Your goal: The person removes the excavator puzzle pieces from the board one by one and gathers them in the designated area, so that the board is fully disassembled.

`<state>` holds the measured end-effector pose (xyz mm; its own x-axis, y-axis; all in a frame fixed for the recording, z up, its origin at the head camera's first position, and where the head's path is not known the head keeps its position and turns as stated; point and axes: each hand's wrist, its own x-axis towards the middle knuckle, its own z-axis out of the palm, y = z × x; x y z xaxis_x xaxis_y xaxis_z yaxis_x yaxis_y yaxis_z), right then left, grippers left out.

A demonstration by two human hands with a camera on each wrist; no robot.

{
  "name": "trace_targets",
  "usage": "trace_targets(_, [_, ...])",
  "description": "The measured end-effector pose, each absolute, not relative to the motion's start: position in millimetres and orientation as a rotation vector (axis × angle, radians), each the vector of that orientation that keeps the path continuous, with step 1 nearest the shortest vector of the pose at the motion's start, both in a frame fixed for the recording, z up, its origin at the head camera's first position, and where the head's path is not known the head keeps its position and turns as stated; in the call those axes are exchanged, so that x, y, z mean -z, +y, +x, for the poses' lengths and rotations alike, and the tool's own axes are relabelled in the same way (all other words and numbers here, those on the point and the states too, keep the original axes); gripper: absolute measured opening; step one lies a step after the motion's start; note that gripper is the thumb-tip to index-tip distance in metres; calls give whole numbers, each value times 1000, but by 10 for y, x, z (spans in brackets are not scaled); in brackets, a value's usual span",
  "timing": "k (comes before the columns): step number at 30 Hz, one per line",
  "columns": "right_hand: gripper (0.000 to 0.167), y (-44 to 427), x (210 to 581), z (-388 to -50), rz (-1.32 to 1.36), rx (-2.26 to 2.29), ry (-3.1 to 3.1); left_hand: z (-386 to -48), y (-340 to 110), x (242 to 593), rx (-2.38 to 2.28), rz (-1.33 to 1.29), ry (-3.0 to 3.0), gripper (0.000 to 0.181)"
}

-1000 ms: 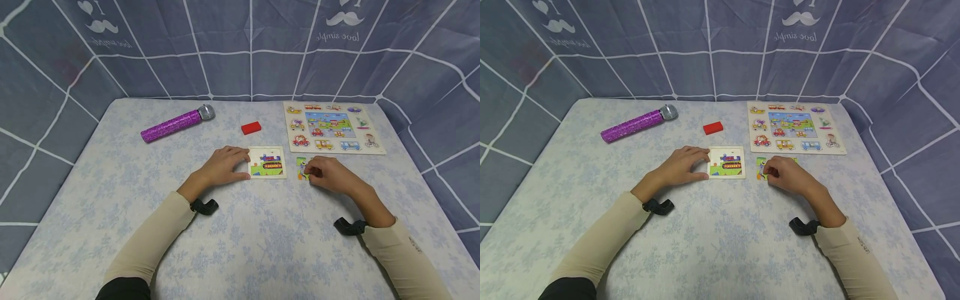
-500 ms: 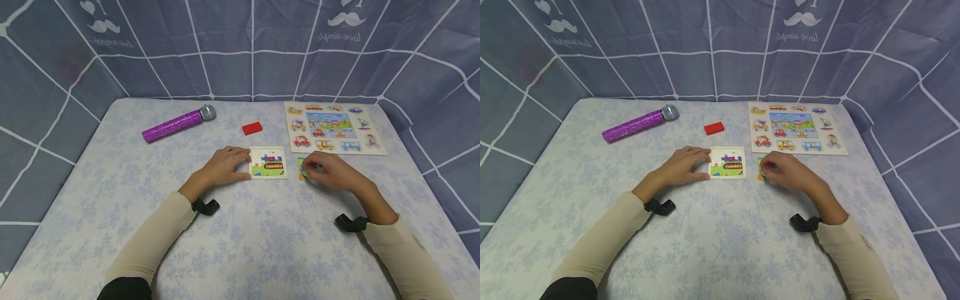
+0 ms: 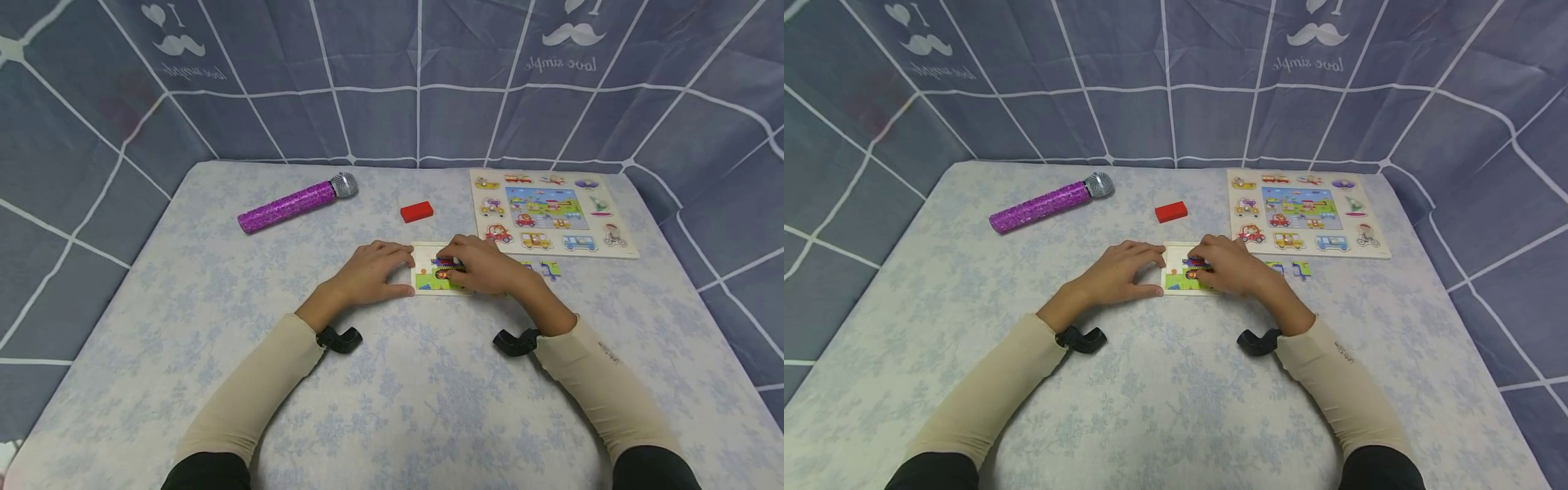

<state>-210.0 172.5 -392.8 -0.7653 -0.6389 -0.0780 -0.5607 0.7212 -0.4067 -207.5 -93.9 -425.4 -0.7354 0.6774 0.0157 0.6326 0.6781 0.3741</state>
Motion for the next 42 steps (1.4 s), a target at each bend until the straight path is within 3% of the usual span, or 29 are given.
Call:
trace_targets(9, [47, 1692, 3995, -2102, -879, 535, 2737, -2066, -934, 4248, -543, 1078, 2766, 48])
trace_targets(17, [38, 1686, 4035, -2113, -861, 609, 2730, -2056, -929, 4239, -543, 1070, 2763, 49])
trace_targets(24, [50, 1675, 4004, -2120, -842, 605, 2711, -2068, -940, 4250, -545, 1076, 2766, 48])
trace_targets(36, [43, 1683, 4032, -2122, -790, 640, 2715, -2060, -934, 4249, -557, 1069, 2761, 48])
trace_targets(42, [29, 1721, 4078, -2143, -807, 844, 2651, -2059, -934, 4249, -565, 1069, 2762, 48])
